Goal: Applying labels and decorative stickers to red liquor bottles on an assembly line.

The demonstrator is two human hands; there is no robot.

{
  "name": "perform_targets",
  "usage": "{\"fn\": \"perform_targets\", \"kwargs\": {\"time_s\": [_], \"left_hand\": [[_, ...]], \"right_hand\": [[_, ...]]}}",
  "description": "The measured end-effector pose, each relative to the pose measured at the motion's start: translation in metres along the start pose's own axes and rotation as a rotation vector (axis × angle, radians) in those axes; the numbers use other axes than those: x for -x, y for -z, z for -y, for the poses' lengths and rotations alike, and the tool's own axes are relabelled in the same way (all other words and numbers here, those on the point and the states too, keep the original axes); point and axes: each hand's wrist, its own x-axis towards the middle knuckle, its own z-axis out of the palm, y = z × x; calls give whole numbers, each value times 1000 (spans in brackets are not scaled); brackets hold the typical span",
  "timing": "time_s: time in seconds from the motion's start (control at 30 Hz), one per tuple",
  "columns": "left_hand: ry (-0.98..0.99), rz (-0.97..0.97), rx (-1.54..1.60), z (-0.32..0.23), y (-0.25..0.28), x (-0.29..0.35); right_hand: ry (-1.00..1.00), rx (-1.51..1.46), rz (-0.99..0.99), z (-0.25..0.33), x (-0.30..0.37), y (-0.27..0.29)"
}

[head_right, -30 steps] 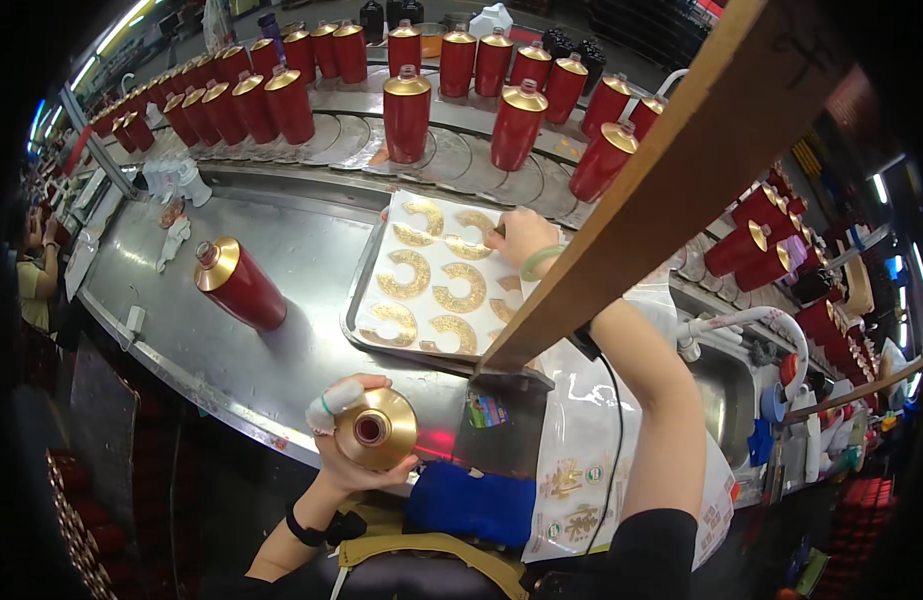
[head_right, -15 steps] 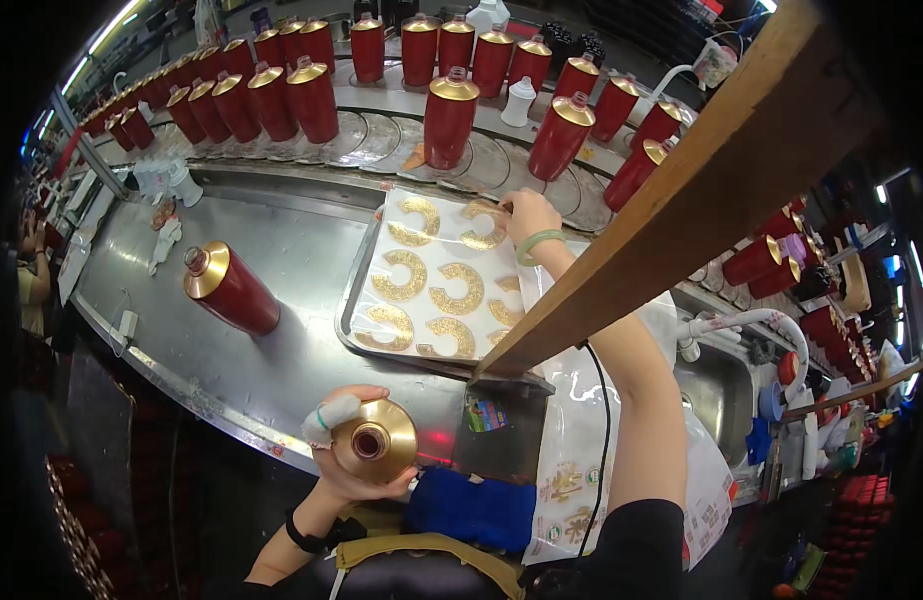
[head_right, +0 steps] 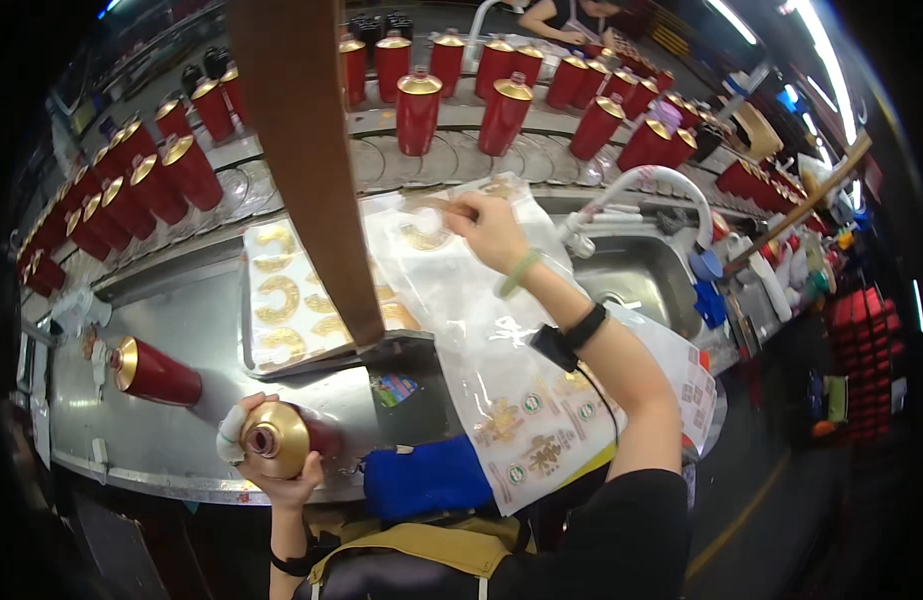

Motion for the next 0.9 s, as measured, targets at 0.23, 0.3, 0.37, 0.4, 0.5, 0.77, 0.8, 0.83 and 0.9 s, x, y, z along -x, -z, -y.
{"fn": "perform_targets", "kwargs": {"time_s": [0.23, 0.3, 0.37, 0.4, 0.5, 0.77, 0.8, 0.83, 0.9], "left_hand": [[-19, -65, -10, -5, -10, -8], [-29, -33, -126, -3, -5, -8], [-48, -35, -159, -6, -6, -8], [-38, -42, -140, -5, -6, -8], [-38, -85, -167, -8, -6, -5], [-24, -41, -108, -5, -10, -7], [0, -57, -113, -9, -8, -4], [25, -72, -114, -14, -4, 1], [30, -12, -175, -14, 0, -2]], "right_hand": [[-513, 194, -281, -156, 120, 159], [-694, 300, -286, -186, 128, 178], [-697, 304, -260, -222, 128, 176], [-706, 313, -235, -238, 130, 174], [-811, 357, 104, -256, 109, 158], [-734, 941, 729, -304, 125, 125], [-804, 887, 662, -285, 114, 121], [-878, 833, 597, -266, 102, 122], [-904, 840, 444, -227, 95, 138]]}}
